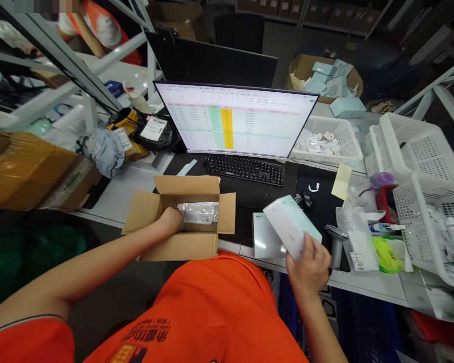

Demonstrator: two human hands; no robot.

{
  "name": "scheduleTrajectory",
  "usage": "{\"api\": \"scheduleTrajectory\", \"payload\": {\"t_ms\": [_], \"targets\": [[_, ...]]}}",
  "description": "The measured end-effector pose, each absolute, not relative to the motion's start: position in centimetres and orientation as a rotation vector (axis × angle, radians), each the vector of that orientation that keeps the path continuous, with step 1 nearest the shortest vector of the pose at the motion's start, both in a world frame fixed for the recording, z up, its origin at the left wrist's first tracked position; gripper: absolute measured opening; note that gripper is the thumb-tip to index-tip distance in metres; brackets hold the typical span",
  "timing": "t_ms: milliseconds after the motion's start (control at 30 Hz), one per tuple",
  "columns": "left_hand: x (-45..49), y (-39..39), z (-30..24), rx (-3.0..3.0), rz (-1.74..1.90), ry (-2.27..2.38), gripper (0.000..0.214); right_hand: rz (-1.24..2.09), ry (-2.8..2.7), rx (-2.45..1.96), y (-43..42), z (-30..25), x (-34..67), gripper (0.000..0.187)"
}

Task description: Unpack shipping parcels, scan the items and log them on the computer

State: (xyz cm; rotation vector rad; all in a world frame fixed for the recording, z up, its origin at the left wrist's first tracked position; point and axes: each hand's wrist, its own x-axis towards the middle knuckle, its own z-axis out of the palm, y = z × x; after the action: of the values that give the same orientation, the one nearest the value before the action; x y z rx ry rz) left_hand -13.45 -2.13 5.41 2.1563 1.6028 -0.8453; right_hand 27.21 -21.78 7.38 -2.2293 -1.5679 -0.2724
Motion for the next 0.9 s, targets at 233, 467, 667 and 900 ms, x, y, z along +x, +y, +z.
{"api": "scheduleTrajectory", "payload": {"t_ms": [233,467,667,900], "targets": [[-14.4,-2.3,7.6,2.133,-0.797,1.617,0.021,0.135,-2.082,-2.014,-23.2,4.6,23.6,0.032],[-18.6,-7.1,12.0,1.971,-0.141,1.921,0.024,0.837,-1.864,-1.52,-13.4,11.9,18.2,0.027],[-20.8,-10.8,10.0,1.402,0.615,2.507,0.038,1.05,-2.884,-1.349,-0.7,9.3,3.2,0.046],[-22.4,-10.0,7.0,1.049,0.603,2.33,0.03,0.848,-3.126,-1.644,-0.3,2.3,-5.9,0.062]]}}
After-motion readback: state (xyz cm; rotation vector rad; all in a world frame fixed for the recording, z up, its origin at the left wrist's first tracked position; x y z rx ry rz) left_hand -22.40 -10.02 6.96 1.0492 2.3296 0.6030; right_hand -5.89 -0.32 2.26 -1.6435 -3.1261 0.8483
